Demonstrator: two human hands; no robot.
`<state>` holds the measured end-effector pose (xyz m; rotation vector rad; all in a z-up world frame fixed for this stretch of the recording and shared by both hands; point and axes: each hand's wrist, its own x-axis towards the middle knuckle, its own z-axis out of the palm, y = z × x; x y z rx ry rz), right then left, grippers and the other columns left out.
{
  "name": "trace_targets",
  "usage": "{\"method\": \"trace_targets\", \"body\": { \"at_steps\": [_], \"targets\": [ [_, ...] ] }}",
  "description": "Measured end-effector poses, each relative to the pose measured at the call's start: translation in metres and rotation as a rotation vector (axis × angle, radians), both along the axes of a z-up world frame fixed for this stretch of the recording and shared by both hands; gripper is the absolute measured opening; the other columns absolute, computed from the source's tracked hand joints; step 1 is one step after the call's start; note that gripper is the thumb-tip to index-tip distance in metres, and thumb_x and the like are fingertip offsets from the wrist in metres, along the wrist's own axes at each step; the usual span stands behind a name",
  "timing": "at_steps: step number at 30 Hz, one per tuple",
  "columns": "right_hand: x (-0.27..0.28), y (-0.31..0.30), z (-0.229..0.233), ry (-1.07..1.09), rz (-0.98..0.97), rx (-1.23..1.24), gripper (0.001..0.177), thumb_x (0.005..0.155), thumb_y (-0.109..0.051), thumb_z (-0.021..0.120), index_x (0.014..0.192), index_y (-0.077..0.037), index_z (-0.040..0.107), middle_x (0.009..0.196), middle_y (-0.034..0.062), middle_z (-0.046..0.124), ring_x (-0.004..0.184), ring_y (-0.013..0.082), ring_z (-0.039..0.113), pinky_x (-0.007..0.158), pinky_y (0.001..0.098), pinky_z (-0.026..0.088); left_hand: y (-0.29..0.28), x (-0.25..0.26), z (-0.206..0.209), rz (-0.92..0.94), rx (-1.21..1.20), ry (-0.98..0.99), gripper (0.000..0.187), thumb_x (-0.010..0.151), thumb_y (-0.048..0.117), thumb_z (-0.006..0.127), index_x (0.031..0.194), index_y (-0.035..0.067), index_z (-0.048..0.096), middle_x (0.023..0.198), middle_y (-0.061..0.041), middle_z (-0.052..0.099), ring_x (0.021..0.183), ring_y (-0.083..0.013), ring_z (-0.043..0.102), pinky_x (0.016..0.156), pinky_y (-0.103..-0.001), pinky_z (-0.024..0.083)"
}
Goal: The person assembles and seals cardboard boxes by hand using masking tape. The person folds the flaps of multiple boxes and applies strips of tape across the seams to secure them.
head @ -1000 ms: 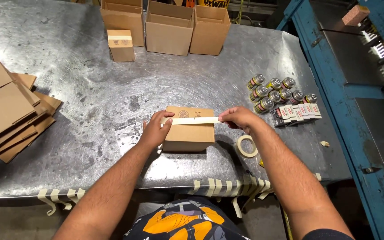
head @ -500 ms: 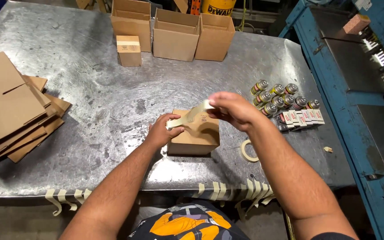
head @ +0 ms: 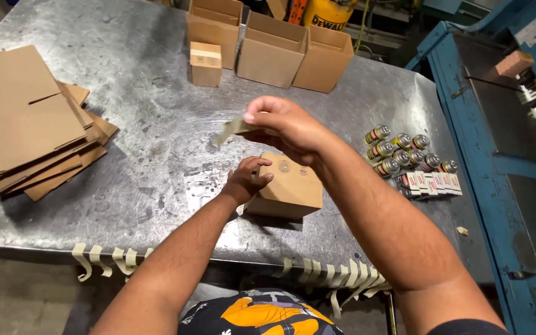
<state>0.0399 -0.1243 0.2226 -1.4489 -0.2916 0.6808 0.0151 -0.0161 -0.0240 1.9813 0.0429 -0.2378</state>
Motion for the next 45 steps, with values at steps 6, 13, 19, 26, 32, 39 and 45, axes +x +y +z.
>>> {"method": "trace_targets", "body": {
  "at_steps": [6,13,19,26,32,39,45],
  "targets": [
    [0.004,-0.048,-0.049,0.081,-0.085,-0.114,0.026,0.089,-0.016,0.077,0.107,-0.007,0.061,0.09,0.0048,0.062,0.094,0.0226,0.069,0.096,0.0398,0.057,0.006,-0.019,0.038,-0.045,0.008,0.004,0.041,0.096,0.058,0.066,0.133,0.044,0.058,0.152,0.007,0.046,0.138,-0.026,0.054,0.126,-0.065,0.006],
    [0.012,-0.102,-0.143,0.297,-0.23,-0.166,0.026,0.093,-0.018,0.074,0.111,-0.01,0.058,0.099,0.0079,0.066,0.102,0.0224,0.072,0.095,0.0357,0.059,0.005,0.008,-0.031,-0.102,0.05,-0.046,0.08,0.077,0.073,0.068,0.143,0.031,0.052,0.161,-0.002,0.038,0.143,-0.0364,0.048,0.126,-0.068,0.016],
    [0.005,-0.13,-0.163,0.358,-0.341,-0.131,0.025,0.094,-0.016,0.072,0.111,-0.01,0.055,0.102,0.0067,0.062,0.106,0.0251,0.072,0.096,0.0398,0.06,0.005,0.0,-0.004,-0.072,0.045,-0.042,0.057,0.087,0.056,0.073,0.138,0.038,0.056,0.157,0.003,0.04,0.144,-0.0301,0.047,0.123,-0.061,0.021],
    [0.002,-0.146,-0.19,0.397,-0.429,-0.076,0.021,0.094,-0.015,0.071,0.109,-0.01,0.059,0.106,0.0118,0.063,0.112,0.0286,0.069,0.102,0.0412,0.057,-0.019,0.008,-0.04,0.073,-0.213,-0.05,0.044,0.082,0.027,0.076,0.126,0.031,0.067,0.152,-0.007,0.047,0.147,-0.0318,0.043,0.122,-0.046,0.031],
    [0.005,-0.153,-0.199,0.373,-0.433,-0.075,0.02,0.093,-0.016,0.072,0.108,-0.011,0.059,0.103,0.0092,0.063,0.108,0.0239,0.069,0.1,0.0367,0.058,-0.022,-0.006,-0.024,0.088,-0.2,-0.121,0.036,0.089,0.02,0.071,0.124,0.023,0.066,0.157,-0.024,0.033,0.151,-0.0464,0.03,0.125,-0.049,0.026],
    [-0.006,-0.153,-0.183,0.364,-0.486,-0.043,0.021,0.089,-0.013,0.073,0.104,-0.009,0.059,0.096,0.008,0.059,0.105,0.0263,0.068,0.102,0.0402,0.057,-0.024,-0.011,-0.031,0.093,-0.2,-0.166,0.047,0.082,0.043,0.087,0.115,0.015,0.069,0.155,-0.026,0.038,0.148,-0.0484,0.034,0.125,-0.051,0.026],
    [-0.003,-0.161,-0.187,0.335,-0.489,-0.041,0.021,0.088,-0.013,0.073,0.102,-0.009,0.059,0.094,0.0073,0.056,0.103,0.0281,0.067,0.101,0.0421,0.058,-0.031,-0.015,-0.019,0.109,-0.246,-0.165,0.049,0.085,0.048,0.084,0.114,0.013,0.068,0.153,-0.029,0.039,0.147,-0.0483,0.035,0.124,-0.052,0.028]
  ]
}}
